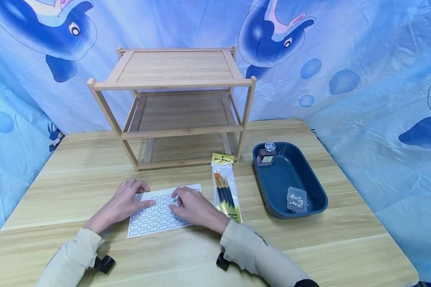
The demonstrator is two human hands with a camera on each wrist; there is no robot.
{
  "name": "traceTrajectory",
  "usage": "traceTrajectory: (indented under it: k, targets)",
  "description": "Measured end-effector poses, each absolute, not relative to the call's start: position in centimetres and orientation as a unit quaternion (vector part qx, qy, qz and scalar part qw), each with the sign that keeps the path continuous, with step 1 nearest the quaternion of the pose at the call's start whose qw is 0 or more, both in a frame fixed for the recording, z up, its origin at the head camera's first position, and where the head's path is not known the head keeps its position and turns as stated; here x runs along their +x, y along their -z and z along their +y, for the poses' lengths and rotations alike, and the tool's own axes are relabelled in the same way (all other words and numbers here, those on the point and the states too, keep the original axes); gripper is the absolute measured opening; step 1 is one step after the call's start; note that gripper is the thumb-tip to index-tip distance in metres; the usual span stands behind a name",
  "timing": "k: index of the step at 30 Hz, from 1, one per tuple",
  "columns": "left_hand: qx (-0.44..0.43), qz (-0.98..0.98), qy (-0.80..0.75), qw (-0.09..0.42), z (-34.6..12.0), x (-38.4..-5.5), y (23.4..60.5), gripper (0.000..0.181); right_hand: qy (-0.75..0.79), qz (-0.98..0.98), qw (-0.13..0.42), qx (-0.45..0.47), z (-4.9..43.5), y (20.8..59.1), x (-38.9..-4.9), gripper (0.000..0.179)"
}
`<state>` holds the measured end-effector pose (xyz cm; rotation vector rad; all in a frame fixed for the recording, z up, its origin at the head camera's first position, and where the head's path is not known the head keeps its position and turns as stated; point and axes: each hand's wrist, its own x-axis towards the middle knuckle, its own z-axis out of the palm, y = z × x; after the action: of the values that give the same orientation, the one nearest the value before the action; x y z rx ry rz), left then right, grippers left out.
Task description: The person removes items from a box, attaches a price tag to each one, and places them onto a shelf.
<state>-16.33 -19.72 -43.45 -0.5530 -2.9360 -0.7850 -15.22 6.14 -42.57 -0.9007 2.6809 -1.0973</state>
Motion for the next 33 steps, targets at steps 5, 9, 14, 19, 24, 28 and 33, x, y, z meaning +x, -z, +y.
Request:
traceTrajectory:
  k: [5,9,14,19,24,28,33]
  targets:
    - [-0.179,-0.948,0.264,0.020,-19.70,-16.37,43.39,0.039,0.339,0.889,0.066,-0.300,5.39,42.62,-15.52,0.027]
    - [-0.179,-0.942,0.283,0.009,-19.59,-16.44,43.25,0.040,0.324,0.895,0.075,-0.297,5.18,42.57,-15.62,0.028]
    - [-0.177,-0.921,0.346,-0.028,-19.50,-16.40,43.16,0.041,0.317,0.899,0.086,-0.288,5.04,42.45,-15.58,0.028]
    - [-0.178,-0.895,0.406,-0.045,-19.60,-16.42,43.38,0.044,0.317,0.901,0.092,-0.282,5.01,42.54,-15.59,0.028]
    - [-0.154,-0.887,0.432,-0.050,-19.64,-16.41,43.32,0.034,0.320,0.900,0.098,-0.279,4.99,42.65,-15.61,0.028]
    - [-0.131,-0.889,0.435,-0.056,-19.53,-16.51,43.08,0.024,0.320,0.900,0.099,-0.279,5.00,42.69,-15.61,0.028]
    - [-0.111,-0.881,0.455,-0.068,-19.40,-16.62,42.68,0.022,0.317,0.902,0.099,-0.277,5.02,42.62,-15.63,0.028]
